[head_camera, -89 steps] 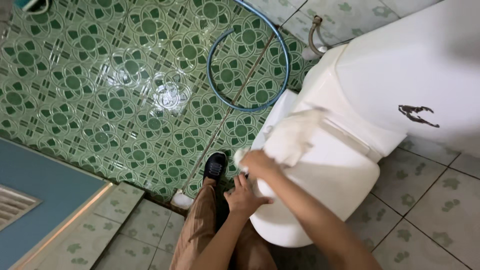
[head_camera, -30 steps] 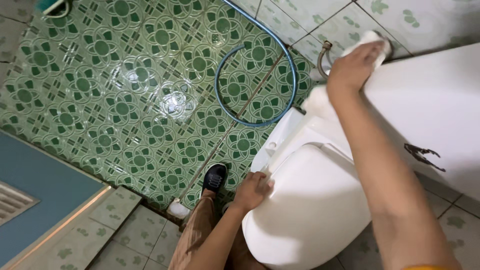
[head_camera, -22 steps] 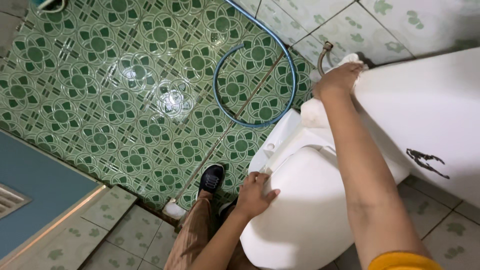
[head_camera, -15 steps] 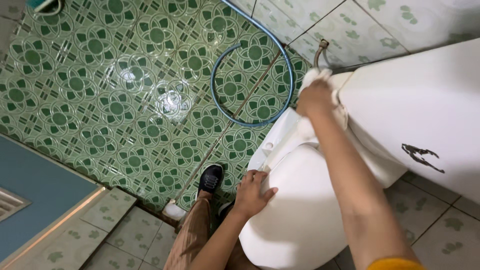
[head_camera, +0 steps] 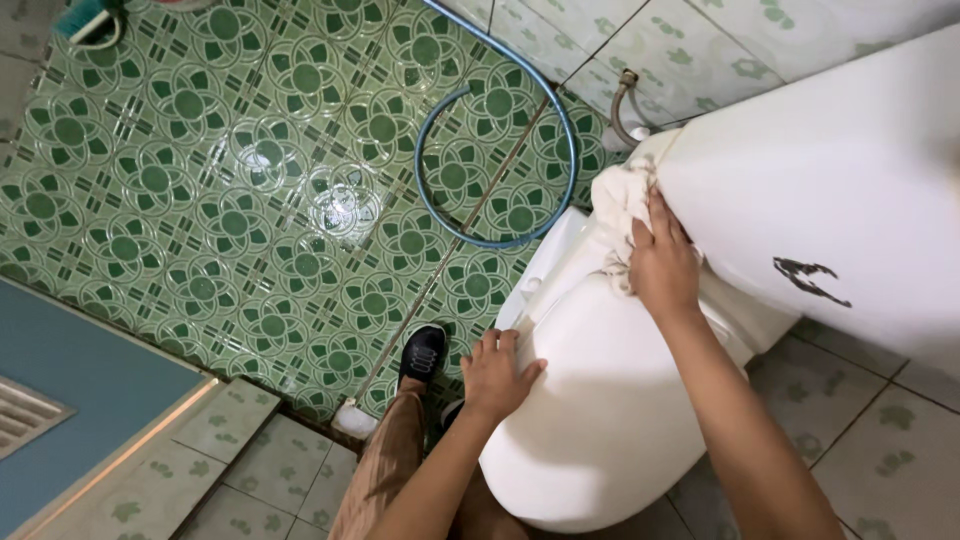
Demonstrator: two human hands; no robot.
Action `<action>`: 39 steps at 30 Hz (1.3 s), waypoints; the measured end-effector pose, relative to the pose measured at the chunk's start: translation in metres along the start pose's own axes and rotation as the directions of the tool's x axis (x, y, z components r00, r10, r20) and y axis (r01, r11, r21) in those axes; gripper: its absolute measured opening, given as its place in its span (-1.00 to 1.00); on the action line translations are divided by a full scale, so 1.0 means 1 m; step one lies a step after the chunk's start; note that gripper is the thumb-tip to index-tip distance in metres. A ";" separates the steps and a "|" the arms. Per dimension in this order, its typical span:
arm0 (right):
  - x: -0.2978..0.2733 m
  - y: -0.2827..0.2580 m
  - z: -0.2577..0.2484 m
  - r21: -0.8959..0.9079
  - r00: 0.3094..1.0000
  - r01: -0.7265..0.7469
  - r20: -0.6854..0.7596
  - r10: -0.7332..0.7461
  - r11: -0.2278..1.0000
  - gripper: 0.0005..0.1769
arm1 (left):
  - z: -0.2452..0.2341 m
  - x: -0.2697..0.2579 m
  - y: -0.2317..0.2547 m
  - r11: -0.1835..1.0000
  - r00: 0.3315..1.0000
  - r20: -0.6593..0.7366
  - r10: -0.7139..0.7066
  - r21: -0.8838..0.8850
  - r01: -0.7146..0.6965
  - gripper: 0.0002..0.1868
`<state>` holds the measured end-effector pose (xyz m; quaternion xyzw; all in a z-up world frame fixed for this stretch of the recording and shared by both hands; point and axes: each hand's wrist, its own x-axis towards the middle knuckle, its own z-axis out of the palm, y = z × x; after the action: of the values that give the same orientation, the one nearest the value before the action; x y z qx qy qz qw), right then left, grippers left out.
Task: The person cleans a toilet by hand using a white cloth, wiping the exterior surfaces, the lid, the seat, and the rim.
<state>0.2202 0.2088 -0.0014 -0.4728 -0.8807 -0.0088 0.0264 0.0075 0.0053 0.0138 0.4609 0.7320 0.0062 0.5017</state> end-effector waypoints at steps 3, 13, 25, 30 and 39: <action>-0.020 0.001 -0.012 -0.047 0.999 -0.028 0.027 0.030 0.998 -0.66 | -0.001 0.000 0.002 0.999 1.000 -0.009 -0.022 0.033 0.022 -0.27; -0.036 -0.018 -0.046 -0.162 0.883 -0.335 0.290 0.370 0.928 -0.56 | -0.007 0.002 0.007 0.988 0.997 0.026 -0.078 0.134 0.074 -0.19; 0.012 -0.011 -0.008 -0.072 0.998 0.051 -0.043 -0.054 0.996 -0.71 | -0.012 0.004 0.007 0.978 0.989 0.064 -0.133 0.172 0.120 -0.11; -0.036 0.014 -0.016 -0.015 0.997 -0.001 0.083 0.002 1.000 -0.71 | -0.003 -0.002 0.006 0.972 0.995 -0.010 -0.101 0.211 0.101 -0.13; -0.138 0.077 -0.045 0.057 0.943 -0.209 0.278 0.186 0.976 -0.54 | 0.000 -0.001 0.031 0.953 0.996 -0.087 0.035 0.303 -0.007 -0.10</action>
<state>0.3622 0.1346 0.0357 -0.5539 -0.8237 0.0963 -0.0733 0.0285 0.0229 0.0293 0.5393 0.7416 -0.0792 0.3911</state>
